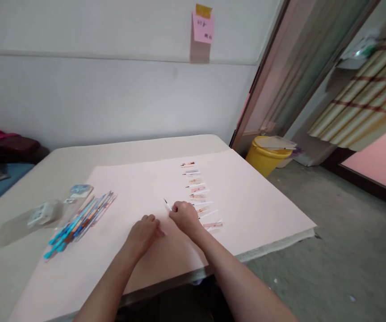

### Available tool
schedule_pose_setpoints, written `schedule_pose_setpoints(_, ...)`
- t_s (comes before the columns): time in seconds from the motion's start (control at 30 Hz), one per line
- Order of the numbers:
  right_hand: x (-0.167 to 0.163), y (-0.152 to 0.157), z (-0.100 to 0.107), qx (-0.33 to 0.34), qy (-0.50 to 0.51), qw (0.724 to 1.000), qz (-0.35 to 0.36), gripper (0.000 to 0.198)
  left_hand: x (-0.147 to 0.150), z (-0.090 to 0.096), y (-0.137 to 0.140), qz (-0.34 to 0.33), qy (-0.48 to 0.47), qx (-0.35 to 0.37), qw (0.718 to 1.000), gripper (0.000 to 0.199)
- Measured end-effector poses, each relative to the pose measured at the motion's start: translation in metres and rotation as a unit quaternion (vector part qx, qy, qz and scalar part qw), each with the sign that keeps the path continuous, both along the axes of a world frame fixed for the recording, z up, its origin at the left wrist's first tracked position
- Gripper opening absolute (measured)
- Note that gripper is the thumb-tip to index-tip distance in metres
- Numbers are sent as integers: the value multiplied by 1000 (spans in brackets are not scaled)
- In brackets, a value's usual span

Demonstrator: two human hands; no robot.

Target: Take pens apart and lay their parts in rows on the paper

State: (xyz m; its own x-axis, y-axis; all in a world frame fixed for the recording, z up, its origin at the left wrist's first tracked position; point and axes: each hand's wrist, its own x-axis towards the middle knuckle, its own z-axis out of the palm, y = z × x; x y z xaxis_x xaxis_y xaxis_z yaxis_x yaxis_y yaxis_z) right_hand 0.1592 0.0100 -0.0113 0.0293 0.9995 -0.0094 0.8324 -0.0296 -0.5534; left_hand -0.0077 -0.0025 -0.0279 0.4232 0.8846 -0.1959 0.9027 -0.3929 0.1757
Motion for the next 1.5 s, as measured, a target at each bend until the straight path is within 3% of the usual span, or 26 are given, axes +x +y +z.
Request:
schedule_pose_setpoints(0.2,22,6,7,-9,39,999,-25,16,-4,-6,7,28,77,3,997,19)
schedule_pose_setpoints(0.57,33,15,9,-9,103,994,-44,14,-5,-7,32,119,62,-40,990,11)
schedule_pose_setpoints(0.7,33,16,9,5,118,992,-45,13,5,3,75,125,64,-13,990,15)
schedule_pose_setpoints(0.9,29,19,2,15,148,987,-58,14,34,18,170,112,56,52,991,21)
schedule_pose_setpoints(1.13,21,21,1,-23,173,983,-63,13,71,7,267,56,48,56,996,22)
schedule_pose_setpoints(1.33,17,21,-9,-55,154,984,-69,12,77,-4,317,8,50,20,999,29)
schedule_pose_setpoints(1.5,21,20,-9,-52,162,982,-84,12,73,-6,332,-9,33,-3,999,26)
